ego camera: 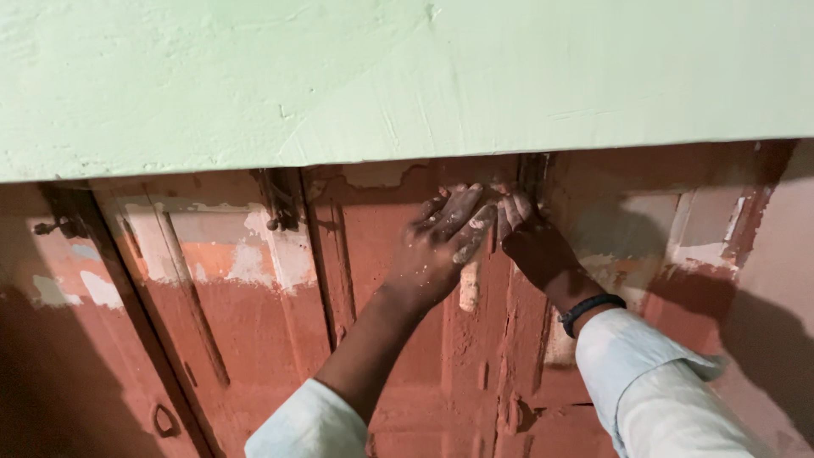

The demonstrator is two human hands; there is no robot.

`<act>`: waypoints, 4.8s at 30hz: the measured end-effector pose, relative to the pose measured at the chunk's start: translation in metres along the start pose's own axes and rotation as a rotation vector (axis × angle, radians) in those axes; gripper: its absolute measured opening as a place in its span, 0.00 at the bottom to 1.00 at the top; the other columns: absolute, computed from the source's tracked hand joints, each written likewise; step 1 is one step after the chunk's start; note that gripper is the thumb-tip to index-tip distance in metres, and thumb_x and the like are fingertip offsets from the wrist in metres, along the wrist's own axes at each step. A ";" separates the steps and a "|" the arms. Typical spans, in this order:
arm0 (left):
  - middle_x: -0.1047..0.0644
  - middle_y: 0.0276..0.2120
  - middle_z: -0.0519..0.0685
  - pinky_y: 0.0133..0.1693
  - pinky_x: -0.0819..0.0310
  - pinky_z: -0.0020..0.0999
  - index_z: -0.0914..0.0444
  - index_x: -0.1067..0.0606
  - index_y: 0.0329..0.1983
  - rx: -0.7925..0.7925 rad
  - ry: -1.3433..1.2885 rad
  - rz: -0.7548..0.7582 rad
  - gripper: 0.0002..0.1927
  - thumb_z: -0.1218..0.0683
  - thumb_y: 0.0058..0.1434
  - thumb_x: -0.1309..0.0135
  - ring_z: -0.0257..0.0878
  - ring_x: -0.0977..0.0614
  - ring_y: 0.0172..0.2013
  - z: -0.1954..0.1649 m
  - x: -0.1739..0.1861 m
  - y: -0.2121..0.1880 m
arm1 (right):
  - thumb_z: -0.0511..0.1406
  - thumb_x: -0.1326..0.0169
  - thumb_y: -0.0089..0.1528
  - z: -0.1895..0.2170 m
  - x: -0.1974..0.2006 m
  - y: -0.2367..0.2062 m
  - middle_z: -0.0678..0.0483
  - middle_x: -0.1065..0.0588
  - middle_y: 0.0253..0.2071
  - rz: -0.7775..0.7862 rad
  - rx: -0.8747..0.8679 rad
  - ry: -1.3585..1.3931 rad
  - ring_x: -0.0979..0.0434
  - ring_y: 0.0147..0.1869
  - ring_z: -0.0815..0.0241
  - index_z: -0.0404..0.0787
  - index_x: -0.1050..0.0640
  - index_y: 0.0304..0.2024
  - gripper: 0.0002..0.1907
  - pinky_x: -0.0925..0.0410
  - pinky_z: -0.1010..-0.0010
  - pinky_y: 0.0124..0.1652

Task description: The person paints a wooden door with reddish-brown paint using a brush. They apply paint to the upper panels and edges, working around the door's hardware and frame.

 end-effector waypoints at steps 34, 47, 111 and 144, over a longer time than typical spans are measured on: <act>0.17 0.34 0.54 0.44 0.20 0.50 0.52 0.16 0.40 0.514 -0.435 0.810 0.08 0.49 0.59 0.38 0.54 0.16 0.38 -0.005 0.003 -0.043 | 0.26 0.49 0.56 -0.002 0.003 0.002 0.37 0.51 0.78 0.435 -0.053 0.158 0.56 0.81 0.43 0.25 0.44 0.71 0.40 0.31 0.62 0.62; 0.19 0.45 0.54 0.35 0.15 0.44 0.51 0.25 0.63 0.567 -0.298 0.384 0.26 0.64 0.64 0.53 0.49 0.13 0.35 0.043 0.016 0.000 | 0.30 0.55 0.63 -0.003 -0.015 -0.002 0.34 0.42 0.73 0.210 -0.022 0.092 0.44 0.77 0.42 0.26 0.35 0.65 0.27 0.34 0.58 0.66; 0.15 0.41 0.58 0.34 0.18 0.34 0.66 0.21 0.54 0.479 0.238 -0.452 0.10 0.60 0.72 0.44 0.39 0.14 0.32 0.105 0.109 -0.081 | 0.36 0.37 0.50 -0.016 -0.036 -0.013 0.40 0.52 0.79 0.390 -0.094 0.267 0.56 0.80 0.45 0.30 0.38 0.72 0.49 0.34 0.60 0.62; 0.18 0.43 0.53 0.41 0.17 0.30 0.71 0.20 0.48 0.849 -0.541 -0.682 0.10 0.58 0.70 0.41 0.39 0.16 0.41 0.130 0.096 -0.087 | 0.29 0.53 0.59 -0.009 -0.023 -0.010 0.42 0.34 0.70 0.122 0.015 -0.125 0.43 0.78 0.48 0.30 0.30 0.62 0.27 0.28 0.66 0.61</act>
Point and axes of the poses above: each hand's wrist, its own y-axis towards the middle knuckle, its own x-axis out of the back of the hand, z = x × y, the point moved 6 cm from there along y, towards the middle knuckle
